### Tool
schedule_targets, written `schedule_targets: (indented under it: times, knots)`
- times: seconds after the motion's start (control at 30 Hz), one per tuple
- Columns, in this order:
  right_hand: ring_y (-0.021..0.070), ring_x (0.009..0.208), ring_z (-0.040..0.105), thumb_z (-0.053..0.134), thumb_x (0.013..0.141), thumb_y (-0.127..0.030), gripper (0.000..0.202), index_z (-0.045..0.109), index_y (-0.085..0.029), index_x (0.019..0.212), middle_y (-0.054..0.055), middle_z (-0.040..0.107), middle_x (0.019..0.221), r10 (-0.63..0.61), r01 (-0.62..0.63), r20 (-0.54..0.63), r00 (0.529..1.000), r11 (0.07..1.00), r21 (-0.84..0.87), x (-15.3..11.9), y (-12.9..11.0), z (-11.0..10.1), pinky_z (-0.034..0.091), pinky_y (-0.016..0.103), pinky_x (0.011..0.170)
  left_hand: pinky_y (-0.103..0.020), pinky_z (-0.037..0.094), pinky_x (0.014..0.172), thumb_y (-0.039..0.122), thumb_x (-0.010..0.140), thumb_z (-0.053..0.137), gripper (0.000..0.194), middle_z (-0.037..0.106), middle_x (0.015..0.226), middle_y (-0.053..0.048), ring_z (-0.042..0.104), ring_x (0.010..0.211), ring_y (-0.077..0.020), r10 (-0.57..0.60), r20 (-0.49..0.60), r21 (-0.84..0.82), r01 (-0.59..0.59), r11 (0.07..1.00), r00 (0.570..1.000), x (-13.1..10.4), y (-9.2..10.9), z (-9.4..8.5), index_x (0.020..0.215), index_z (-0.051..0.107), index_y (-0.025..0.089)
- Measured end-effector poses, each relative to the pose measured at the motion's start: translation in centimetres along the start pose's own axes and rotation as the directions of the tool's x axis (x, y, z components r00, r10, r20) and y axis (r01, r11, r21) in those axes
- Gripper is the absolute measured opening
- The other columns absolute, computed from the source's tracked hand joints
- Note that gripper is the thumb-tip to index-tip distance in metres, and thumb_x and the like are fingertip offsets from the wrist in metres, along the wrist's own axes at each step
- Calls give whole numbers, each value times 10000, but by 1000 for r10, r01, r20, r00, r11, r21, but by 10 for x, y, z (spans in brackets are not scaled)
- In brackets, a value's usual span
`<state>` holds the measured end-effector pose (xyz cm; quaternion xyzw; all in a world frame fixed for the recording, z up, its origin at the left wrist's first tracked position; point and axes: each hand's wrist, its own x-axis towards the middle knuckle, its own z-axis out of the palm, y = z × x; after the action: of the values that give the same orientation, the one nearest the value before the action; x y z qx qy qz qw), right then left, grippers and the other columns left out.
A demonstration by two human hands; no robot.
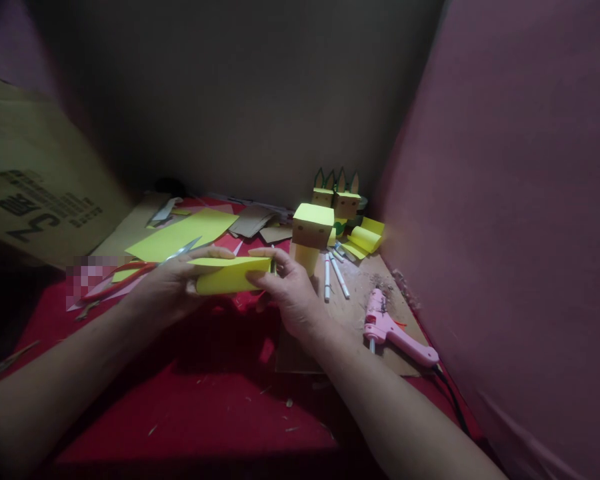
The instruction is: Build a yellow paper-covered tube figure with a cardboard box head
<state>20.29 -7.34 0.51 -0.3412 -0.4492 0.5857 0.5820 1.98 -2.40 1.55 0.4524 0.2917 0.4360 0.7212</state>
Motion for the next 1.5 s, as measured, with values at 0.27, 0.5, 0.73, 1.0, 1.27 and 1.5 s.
schedule_targets:
  times: [0.27, 0.5, 0.73, 1.0, 1.27, 1.5]
  knots:
    - [83, 633, 531, 831, 679, -295, 376, 648, -266, 1006, -38, 625, 871, -133, 125, -49, 990, 982, -142, -6, -2, 10, 454, 201, 514, -239, 553, 473, 152, 677, 728, 177, 693, 738, -81, 653, 586, -183, -67, -24, -5, 67, 998, 997, -2, 3, 0, 855, 725, 144]
    - [215, 1025, 592, 783, 740, -335, 434, 573, -282, 1115, 28, 641, 1073, -345, 303, -18, 938, 847, -436, -14, -3, 14, 510, 368, 879, -227, 583, 541, 139, 630, 752, 159, 708, 716, -71, 651, 581, -157, -94, 15, -73, 95, 993, 995, -1, 2, -1, 787, 730, 136]
    - [235, 1000, 587, 746, 762, -372, 366, 574, -264, 1067, 37, 632, 1052, -402, 342, 22, 915, 748, -568, -21, -10, 16, 476, 442, 928, -224, 595, 567, 147, 635, 767, 162, 737, 734, -43, 669, 593, -152, -115, 63, -93, 121, 988, 991, 0, -1, -3, 792, 735, 169]
    - [209, 911, 570, 746, 746, -338, 260, 584, -262, 935, 8, 623, 950, -398, 339, 18, 917, 758, -558, -20, -13, 15, 484, 409, 860, -239, 607, 569, 137, 620, 762, 190, 746, 746, -65, 683, 601, -177, -114, 70, -72, 119, 990, 991, 2, -2, -4, 809, 751, 158]
    - [199, 940, 583, 754, 769, -347, 193, 661, -281, 925, 3, 619, 960, -353, 351, 96, 931, 787, -508, -15, -12, 8, 500, 402, 869, -243, 589, 520, 142, 615, 761, 166, 710, 693, -65, 654, 556, -173, -94, 42, -16, 95, 995, 995, 2, -1, -4, 780, 743, 142]
    - [122, 707, 582, 823, 712, -319, 261, 683, -282, 929, -16, 625, 922, -187, 191, 36, 982, 955, -226, -12, -2, 5, 553, 274, 606, -292, 585, 524, 220, 662, 776, 226, 720, 747, -86, 679, 585, -213, -74, 96, 55, 69, 996, 993, -4, 4, -2, 871, 716, 155]
